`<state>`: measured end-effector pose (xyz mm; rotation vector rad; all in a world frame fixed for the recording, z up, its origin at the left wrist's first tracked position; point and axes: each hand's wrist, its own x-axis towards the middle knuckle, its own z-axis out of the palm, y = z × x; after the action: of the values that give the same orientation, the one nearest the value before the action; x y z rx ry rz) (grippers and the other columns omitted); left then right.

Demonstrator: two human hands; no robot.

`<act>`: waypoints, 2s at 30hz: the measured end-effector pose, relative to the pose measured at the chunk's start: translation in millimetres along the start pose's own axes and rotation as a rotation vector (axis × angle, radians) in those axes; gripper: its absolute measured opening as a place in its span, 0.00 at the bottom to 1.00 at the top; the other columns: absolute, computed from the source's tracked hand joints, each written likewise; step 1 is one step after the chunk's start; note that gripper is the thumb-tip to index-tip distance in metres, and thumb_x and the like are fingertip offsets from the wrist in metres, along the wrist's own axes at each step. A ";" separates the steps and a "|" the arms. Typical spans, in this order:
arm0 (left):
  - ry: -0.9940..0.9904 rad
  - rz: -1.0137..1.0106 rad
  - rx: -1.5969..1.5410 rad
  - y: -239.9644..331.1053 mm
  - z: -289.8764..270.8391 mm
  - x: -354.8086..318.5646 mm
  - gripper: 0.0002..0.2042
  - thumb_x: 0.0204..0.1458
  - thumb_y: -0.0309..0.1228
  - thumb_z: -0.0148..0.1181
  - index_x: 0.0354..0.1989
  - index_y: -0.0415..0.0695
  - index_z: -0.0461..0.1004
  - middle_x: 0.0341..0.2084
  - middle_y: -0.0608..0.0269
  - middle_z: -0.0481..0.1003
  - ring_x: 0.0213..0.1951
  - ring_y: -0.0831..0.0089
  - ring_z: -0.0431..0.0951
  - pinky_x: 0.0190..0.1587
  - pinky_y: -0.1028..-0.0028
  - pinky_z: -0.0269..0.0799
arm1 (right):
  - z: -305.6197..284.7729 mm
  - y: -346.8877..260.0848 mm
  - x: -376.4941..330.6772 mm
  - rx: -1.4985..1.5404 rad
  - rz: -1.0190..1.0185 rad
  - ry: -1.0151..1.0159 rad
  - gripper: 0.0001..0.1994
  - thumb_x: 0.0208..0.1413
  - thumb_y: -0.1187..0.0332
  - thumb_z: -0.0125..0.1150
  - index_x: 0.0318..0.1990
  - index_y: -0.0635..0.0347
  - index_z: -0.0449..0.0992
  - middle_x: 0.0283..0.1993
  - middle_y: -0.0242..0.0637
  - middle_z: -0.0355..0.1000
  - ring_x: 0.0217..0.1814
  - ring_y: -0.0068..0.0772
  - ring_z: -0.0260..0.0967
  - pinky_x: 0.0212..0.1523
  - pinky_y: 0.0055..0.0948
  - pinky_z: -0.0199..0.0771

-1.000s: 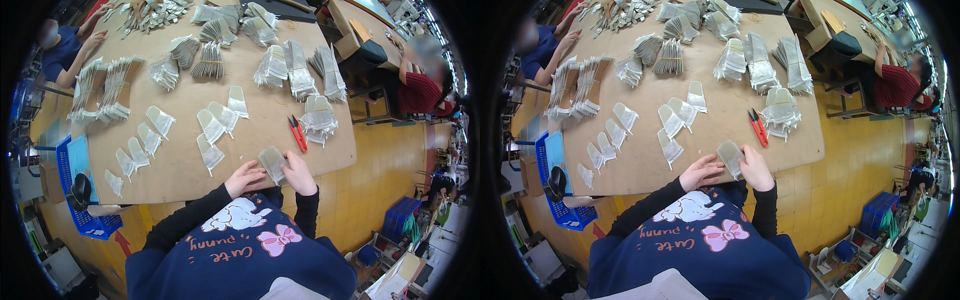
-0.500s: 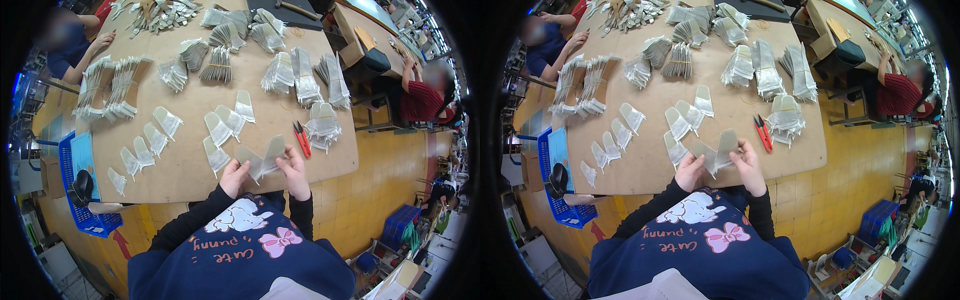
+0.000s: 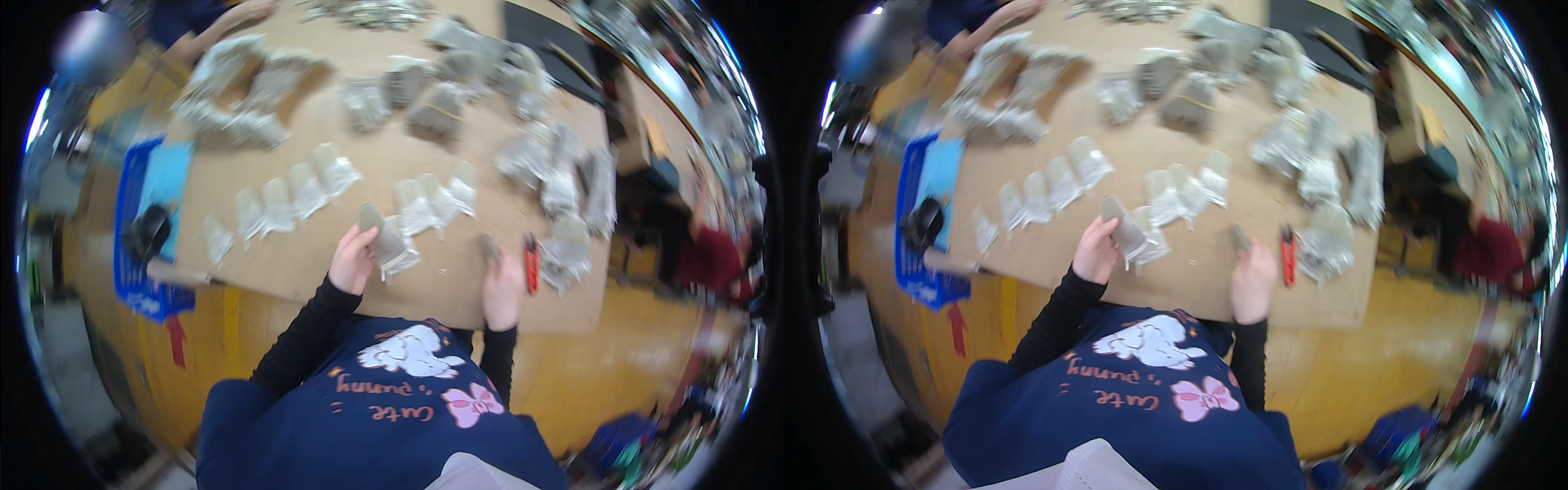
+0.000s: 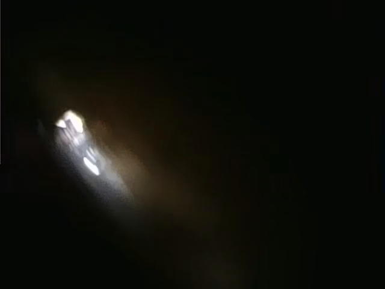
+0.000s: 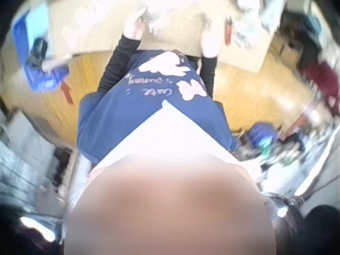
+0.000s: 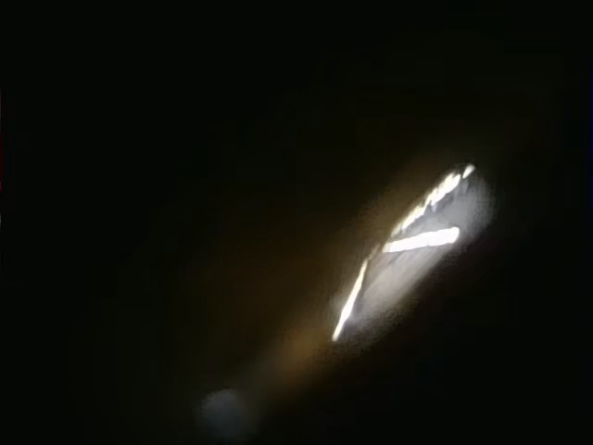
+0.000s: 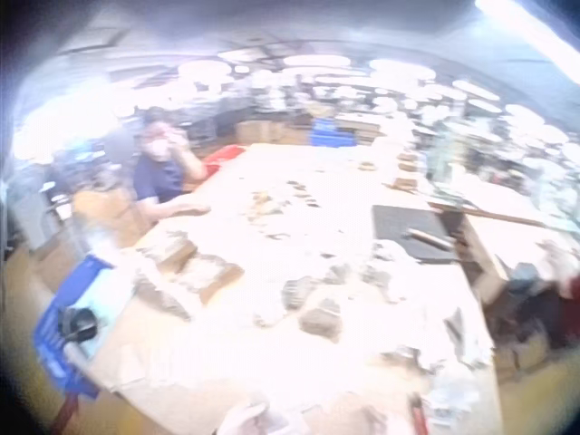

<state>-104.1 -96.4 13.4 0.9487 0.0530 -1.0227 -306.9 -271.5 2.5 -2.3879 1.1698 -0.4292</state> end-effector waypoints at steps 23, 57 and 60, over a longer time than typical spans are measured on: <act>0.610 0.222 1.043 89.9 -200.9 -65.1 0.18 0.45 0.27 0.62 0.47 0.42 0.70 0.35 0.54 0.78 0.38 0.69 0.78 0.41 0.72 0.70 | 21.7 -135.5 8.1 1.128 0.119 -0.656 0.21 0.55 0.79 0.55 0.58 0.63 0.64 0.49 0.37 0.68 0.41 0.22 0.70 0.39 0.21 0.72; 0.041 0.467 1.581 -20.0 -7.3 28.2 0.38 0.34 0.38 0.71 0.57 0.41 0.61 0.46 0.52 0.62 0.51 0.54 0.62 0.52 0.60 0.61 | -26.6 -6.1 16.0 0.776 0.426 0.004 0.12 0.60 0.70 0.54 0.50 0.64 0.72 0.21 0.24 0.64 0.21 0.11 0.60 0.22 0.13 0.61; 0.042 0.462 1.568 -19.8 -7.4 30.2 0.37 0.33 0.37 0.71 0.56 0.42 0.62 0.45 0.53 0.62 0.50 0.54 0.62 0.52 0.60 0.60 | -24.5 -19.0 19.5 0.803 0.390 -0.030 0.12 0.60 0.71 0.53 0.50 0.64 0.72 0.21 0.24 0.64 0.21 0.11 0.60 0.22 0.14 0.60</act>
<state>-99.2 -115.9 -17.5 2.2358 -1.0231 -0.4552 -293.9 -283.0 34.7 -1.4442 1.1288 -0.5872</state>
